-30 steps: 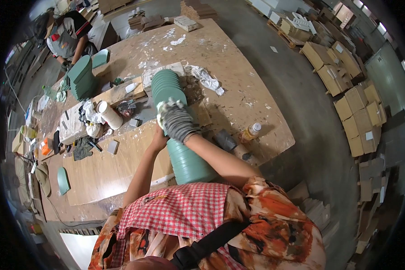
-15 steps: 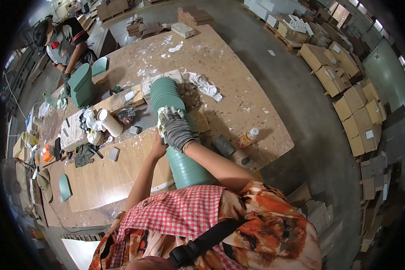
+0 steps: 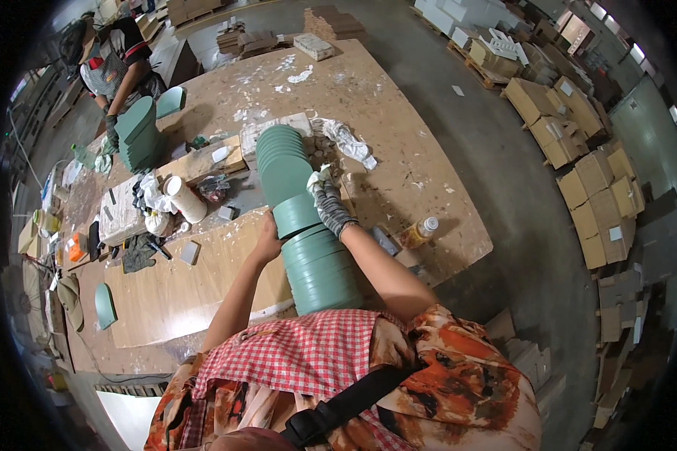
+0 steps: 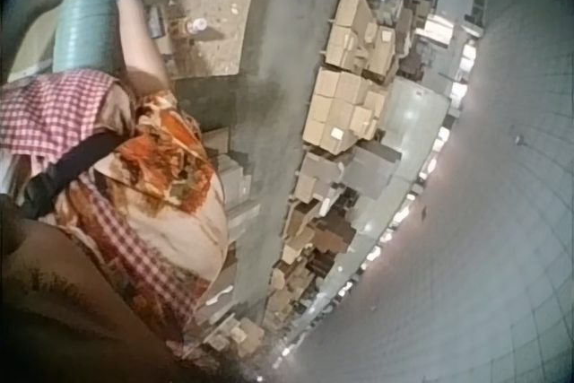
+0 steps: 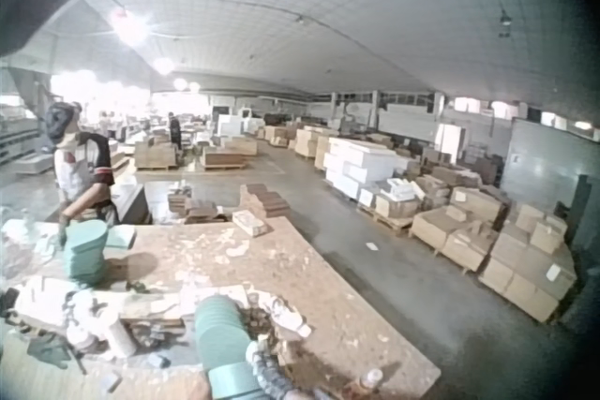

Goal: The person wipes a stack of green circular furniture parts using a cloth held in a gloved hand, handling the parts one by one and placing them on a stack.

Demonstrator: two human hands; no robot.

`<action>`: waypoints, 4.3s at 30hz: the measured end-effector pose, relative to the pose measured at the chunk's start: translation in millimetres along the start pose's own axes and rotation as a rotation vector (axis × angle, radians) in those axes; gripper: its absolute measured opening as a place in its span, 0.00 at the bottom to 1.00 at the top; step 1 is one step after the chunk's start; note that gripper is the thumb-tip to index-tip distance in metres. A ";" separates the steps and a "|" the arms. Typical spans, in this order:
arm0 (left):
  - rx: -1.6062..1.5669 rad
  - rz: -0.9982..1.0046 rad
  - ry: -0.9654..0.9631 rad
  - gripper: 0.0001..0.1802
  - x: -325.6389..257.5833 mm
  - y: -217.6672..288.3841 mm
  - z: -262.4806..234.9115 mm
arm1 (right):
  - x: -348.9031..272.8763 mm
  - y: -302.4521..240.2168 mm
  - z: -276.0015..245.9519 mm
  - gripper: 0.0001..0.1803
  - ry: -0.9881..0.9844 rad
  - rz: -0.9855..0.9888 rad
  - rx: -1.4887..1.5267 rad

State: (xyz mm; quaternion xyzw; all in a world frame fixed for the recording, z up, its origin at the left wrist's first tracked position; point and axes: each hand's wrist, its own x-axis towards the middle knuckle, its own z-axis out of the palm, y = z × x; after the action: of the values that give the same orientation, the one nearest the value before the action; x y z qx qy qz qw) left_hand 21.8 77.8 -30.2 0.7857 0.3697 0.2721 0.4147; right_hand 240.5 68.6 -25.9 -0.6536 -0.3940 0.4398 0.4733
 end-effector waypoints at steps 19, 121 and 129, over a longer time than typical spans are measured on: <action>0.053 0.187 -0.007 0.40 8.4 -1.5 4.6 | -85.0 -117.0 57.9 0.25 -0.088 -0.470 -1.352; 0.217 0.145 0.013 0.48 -2.5 25.7 -7.4 | -96.0 -96.3 24.7 0.25 -0.064 -0.615 -1.093; 0.088 0.225 -0.184 0.45 8.6 73.3 -28.1 | -40.5 -51.9 -5.2 0.25 0.030 -0.362 -0.654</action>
State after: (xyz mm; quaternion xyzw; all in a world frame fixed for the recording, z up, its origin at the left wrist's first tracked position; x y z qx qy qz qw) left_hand 32.1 69.3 47.7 0.8612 0.2514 0.2275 0.3788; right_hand 228.1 42.0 33.2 -0.6963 -0.6161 0.1903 0.3154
